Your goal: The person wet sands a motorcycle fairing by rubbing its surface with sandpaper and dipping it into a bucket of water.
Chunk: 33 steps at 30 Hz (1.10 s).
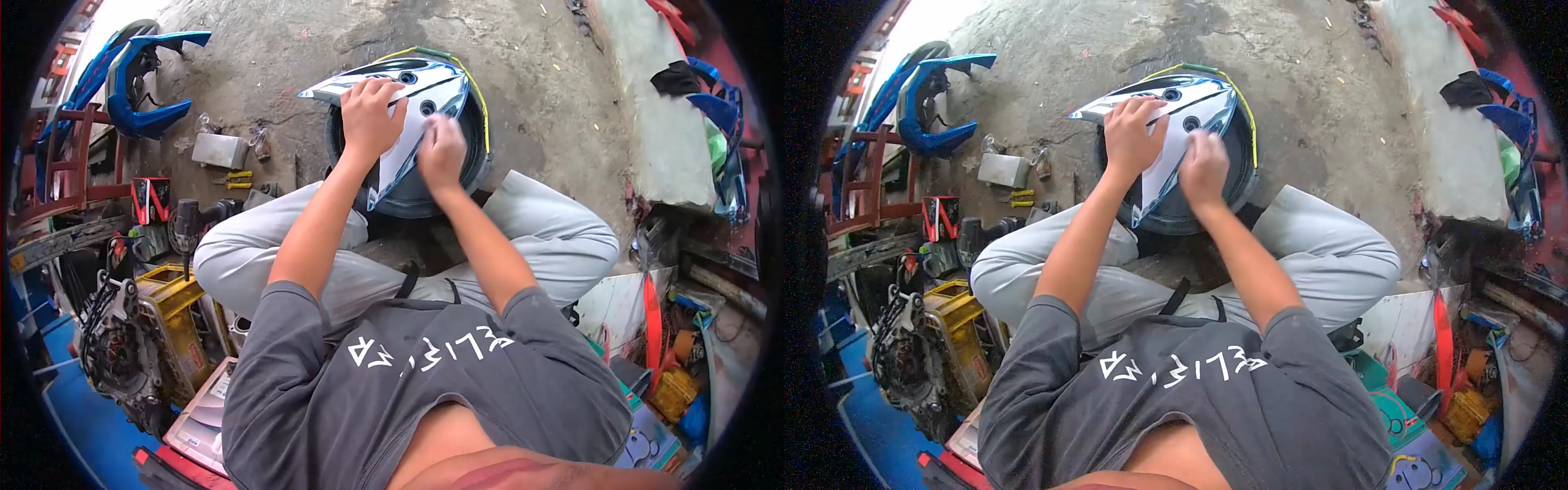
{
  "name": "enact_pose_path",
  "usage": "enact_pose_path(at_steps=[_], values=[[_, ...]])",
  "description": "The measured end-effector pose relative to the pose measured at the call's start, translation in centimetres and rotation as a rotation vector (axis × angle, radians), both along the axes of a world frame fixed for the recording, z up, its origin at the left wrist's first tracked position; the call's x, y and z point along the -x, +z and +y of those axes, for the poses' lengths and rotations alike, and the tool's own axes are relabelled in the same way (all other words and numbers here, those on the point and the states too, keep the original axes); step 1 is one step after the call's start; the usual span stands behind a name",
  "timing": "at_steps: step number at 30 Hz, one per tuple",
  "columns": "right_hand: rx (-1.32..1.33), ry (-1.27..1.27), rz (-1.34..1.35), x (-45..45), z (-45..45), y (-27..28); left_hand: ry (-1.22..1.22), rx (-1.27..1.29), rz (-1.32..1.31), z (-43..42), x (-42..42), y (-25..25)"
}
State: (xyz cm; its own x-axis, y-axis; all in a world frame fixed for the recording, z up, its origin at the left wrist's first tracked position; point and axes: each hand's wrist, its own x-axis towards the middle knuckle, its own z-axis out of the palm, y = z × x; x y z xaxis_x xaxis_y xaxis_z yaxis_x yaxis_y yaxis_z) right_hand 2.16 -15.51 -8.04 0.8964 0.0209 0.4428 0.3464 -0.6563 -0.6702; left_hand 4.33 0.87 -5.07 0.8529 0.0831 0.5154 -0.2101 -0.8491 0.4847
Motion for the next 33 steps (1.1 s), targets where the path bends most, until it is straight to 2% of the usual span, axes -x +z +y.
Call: enact_pose_path(at_steps=[3,5,9,13,14,15,17,20,23,25,26,31,33], values=[[-0.065,0.21,0.048,3.4,-0.7,0.6,0.012,-0.008,0.038,-0.2,0.1,0.4],[-0.094,0.239,0.041,0.8,-2.1,0.4,0.002,-0.003,0.037,-0.1,0.2,0.3],[-0.037,0.05,0.005,-6.0,-4.3,0.3,-0.011,-0.003,0.012,-0.1,0.4,0.3],[0.0,0.026,0.011,-3.9,-2.2,0.5,0.0,0.004,0.019,0.1,0.2,0.3],[0.032,0.087,-0.044,-2.1,-1.5,0.2,0.007,0.003,0.022,0.1,0.1,0.4],[0.058,0.138,0.013,0.0,-1.2,0.0,0.01,0.002,0.031,0.0,0.2,0.4],[-0.04,0.315,0.017,3.3,-1.2,0.8,0.013,0.004,0.041,-0.1,0.3,0.5],[-0.026,0.381,-0.024,1.0,-2.7,-0.1,0.007,0.005,0.042,0.1,0.0,0.7],[0.009,0.127,-0.045,-3.7,-3.6,-0.8,-0.005,0.011,0.027,-0.1,0.3,0.3],[-0.048,0.025,0.008,-5.3,-3.3,0.1,0.0,0.016,0.014,0.1,0.2,0.4],[-0.026,-0.015,-0.049,-5.1,-2.7,0.2,0.002,0.022,0.019,0.0,0.3,0.5],[-0.012,0.174,0.017,2.6,-1.0,-0.3,0.015,-0.001,0.023,-0.1,0.1,0.5],[-0.016,0.255,-0.006,2.8,-1.4,0.4,0.015,0.01,0.043,-0.2,0.4,0.6]])
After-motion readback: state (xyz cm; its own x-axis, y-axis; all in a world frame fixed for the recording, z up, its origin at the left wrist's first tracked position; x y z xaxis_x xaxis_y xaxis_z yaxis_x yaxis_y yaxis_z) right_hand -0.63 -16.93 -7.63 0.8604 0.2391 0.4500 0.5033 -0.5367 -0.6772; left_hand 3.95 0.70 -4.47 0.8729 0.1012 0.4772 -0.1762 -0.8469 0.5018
